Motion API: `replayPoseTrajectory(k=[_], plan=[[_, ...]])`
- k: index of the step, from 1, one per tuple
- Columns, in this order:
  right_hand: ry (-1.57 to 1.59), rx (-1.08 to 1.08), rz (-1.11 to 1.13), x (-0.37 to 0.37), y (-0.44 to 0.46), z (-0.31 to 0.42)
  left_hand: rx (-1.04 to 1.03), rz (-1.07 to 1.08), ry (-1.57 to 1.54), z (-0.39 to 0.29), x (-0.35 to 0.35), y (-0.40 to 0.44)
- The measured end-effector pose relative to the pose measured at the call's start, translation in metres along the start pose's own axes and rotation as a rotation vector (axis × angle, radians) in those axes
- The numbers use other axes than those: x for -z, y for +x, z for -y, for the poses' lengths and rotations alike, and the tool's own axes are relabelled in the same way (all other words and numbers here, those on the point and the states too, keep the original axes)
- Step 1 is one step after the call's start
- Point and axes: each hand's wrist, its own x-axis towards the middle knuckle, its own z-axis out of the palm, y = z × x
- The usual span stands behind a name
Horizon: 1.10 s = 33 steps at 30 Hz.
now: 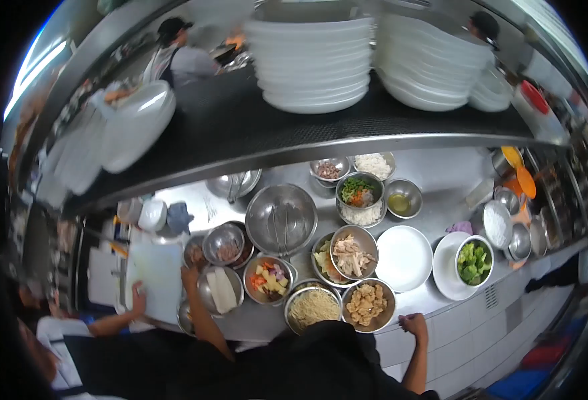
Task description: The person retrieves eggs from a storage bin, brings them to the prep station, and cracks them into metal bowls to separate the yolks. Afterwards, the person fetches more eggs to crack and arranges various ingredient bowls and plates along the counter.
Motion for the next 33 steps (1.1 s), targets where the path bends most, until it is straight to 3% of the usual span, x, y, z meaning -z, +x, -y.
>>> replayPoseTrajectory(k=[1, 2, 6, 12, 25, 27, 28, 29, 30, 31, 32, 33], plan=[[0.003, 0.012, -0.007, -0.001, 0.001, -0.001, -0.105, -0.096, 0.06, 0.038, -0.025, 0.028], [-0.049, -0.009, 0.005, 0.002, -0.003, 0.006, -0.075, -0.006, 0.077, 0.023, -0.012, 0.013], [-0.061, -0.046, 0.103, 0.007, -0.007, 0.023, 0.02, -0.086, 0.06, 0.009, -0.006, -0.002], [-0.158, -0.072, 0.208, 0.015, 0.011, 0.016, 0.085, -0.028, 0.046, -0.004, 0.003, -0.018], [-0.199, -0.115, 0.244, 0.015, 0.011, 0.019, -0.044, -0.092, -0.04, -0.003, 0.004, -0.026], [-0.236, 0.006, 0.226, 0.015, 0.009, 0.016, -0.104, -0.111, -0.068, -0.005, 0.004, -0.023], [-0.421, 0.439, 0.327, 0.018, 0.055, -0.038, -0.082, -0.11, -0.091, 0.005, -0.005, -0.014], [-0.711, 0.768, 0.3, 0.026, 0.049, -0.028, -0.069, -0.106, -0.105, 0.025, -0.024, 0.001], [-0.335, 0.59, 0.216, 0.022, -0.002, 0.02, -0.034, -0.002, -0.103, 0.018, -0.015, -0.002], [-0.216, 0.358, -0.022, 0.01, -0.055, 0.057, -0.059, -0.134, -0.049, 0.029, -0.03, 0.007], [-0.185, 0.334, -0.046, 0.004, -0.057, 0.061, -0.091, -0.187, -0.033, 0.028, -0.027, 0.003], [-0.188, 0.321, -0.009, 0.007, -0.045, 0.053, 0.019, -0.141, -0.04, 0.033, -0.033, 0.01]])
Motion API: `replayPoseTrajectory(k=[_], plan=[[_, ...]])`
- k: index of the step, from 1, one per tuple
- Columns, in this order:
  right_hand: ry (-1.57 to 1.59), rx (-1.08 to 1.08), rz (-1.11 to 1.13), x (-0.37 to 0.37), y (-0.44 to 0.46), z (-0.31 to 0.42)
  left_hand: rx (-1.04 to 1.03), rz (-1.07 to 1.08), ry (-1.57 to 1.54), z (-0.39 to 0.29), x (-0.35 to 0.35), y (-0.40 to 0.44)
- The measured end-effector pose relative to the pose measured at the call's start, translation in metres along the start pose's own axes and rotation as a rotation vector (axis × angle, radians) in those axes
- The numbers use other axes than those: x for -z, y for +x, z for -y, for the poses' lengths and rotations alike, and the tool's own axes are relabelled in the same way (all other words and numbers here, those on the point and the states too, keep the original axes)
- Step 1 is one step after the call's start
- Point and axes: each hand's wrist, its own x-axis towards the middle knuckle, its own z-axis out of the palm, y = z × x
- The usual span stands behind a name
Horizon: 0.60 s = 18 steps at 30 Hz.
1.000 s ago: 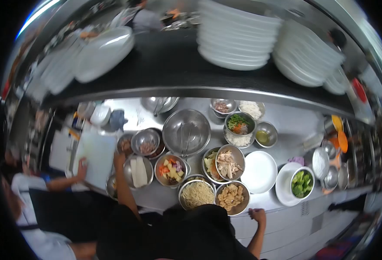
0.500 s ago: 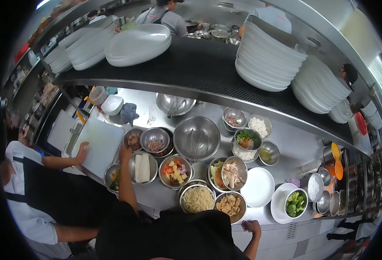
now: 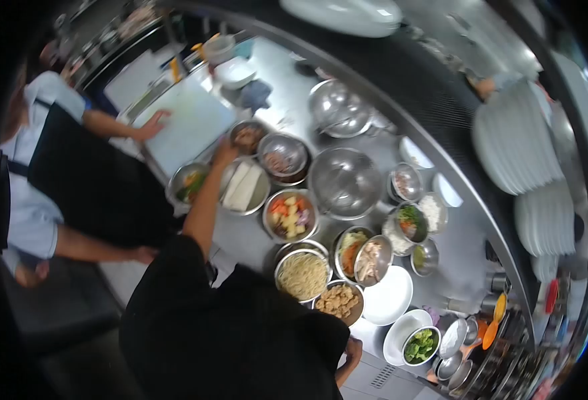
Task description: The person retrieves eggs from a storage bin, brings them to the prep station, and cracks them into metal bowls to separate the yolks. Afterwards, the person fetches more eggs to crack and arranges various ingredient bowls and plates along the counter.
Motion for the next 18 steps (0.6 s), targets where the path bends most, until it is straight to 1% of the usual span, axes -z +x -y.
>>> replayPoseTrajectory(k=[2, 6, 7, 10, 11, 13, 14, 16, 17, 18], plan=[[0.002, -0.061, 0.075, 0.0, 0.015, -0.013, 0.104, 0.175, -0.043, -0.033, 0.043, -0.025], [-0.003, -0.127, 0.143, 0.002, 0.033, -0.035, 0.151, 0.124, -0.007, -0.044, 0.051, -0.036], [-0.002, -0.142, 0.15, 0.004, 0.033, -0.04, 0.152, 0.14, -0.001, -0.04, 0.046, -0.037], [0.003, -0.181, 0.172, 0.002, 0.035, -0.052, 0.028, 0.079, 0.043, -0.025, 0.041, -0.03], [0.009, -0.188, 0.177, 0.0, 0.038, -0.055, 0.019, 0.086, 0.047, -0.03, 0.054, -0.039], [0.022, -0.204, 0.183, -0.002, 0.041, -0.069, -0.011, 0.116, 0.066, -0.041, 0.091, -0.069], [0.028, -0.211, 0.19, -0.004, 0.047, -0.081, -0.017, 0.129, 0.074, -0.036, 0.094, -0.075], [0.054, -0.238, 0.215, -0.007, 0.065, -0.118, -0.036, 0.265, 0.317, -0.026, 0.101, -0.082], [0.06, -0.26, 0.251, -0.008, 0.076, -0.136, -0.047, 0.274, 0.328, -0.024, 0.104, -0.09], [0.044, -0.263, 0.3, -0.007, 0.08, -0.139, -0.059, 0.255, 0.27, -0.022, 0.106, -0.098]])
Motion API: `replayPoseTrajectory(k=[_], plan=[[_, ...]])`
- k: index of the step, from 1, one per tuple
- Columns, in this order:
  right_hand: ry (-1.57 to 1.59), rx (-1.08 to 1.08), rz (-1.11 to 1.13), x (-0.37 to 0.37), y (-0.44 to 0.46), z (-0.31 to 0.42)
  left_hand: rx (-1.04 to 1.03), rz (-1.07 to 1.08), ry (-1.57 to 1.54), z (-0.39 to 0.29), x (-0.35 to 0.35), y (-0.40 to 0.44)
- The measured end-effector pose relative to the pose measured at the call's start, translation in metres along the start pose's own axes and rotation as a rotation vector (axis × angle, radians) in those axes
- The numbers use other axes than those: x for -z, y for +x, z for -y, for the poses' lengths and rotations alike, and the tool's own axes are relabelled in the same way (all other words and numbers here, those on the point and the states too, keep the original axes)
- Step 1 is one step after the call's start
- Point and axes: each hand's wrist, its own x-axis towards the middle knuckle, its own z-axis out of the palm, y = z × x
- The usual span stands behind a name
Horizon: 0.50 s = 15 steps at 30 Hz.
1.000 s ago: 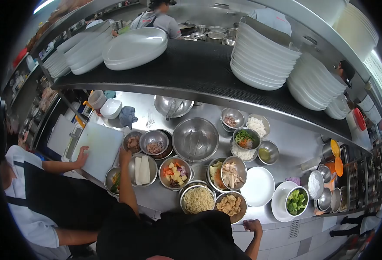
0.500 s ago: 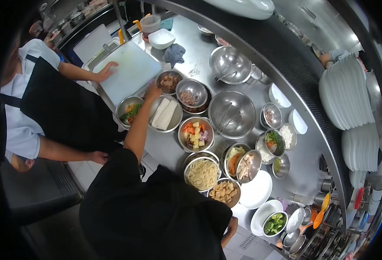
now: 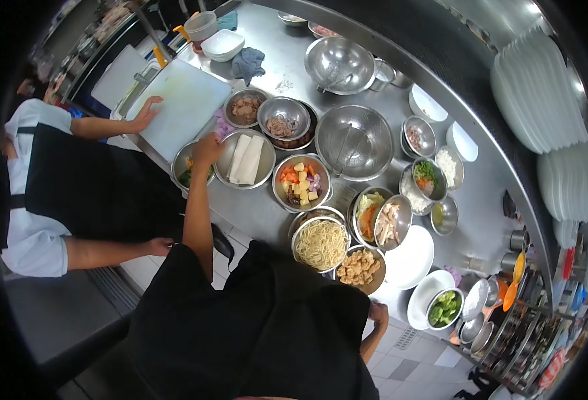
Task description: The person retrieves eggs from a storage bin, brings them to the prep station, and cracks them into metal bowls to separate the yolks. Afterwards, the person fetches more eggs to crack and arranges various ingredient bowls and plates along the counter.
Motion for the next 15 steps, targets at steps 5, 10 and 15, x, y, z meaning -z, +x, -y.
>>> replayPoseTrajectory(k=[5, 10, 15], plan=[[0.04, 0.44, -0.248, -0.024, -0.122, 0.121, -0.093, -0.146, -0.058, 0.021, -0.033, 0.011], [0.041, 0.232, -0.086, -0.008, -0.104, 0.114, -0.041, -0.136, -0.158, 0.001, 0.002, -0.019], [-0.055, 0.088, -0.031, -0.009, -0.086, 0.102, -0.093, -0.119, -0.15, 0.008, 0.005, -0.012]])
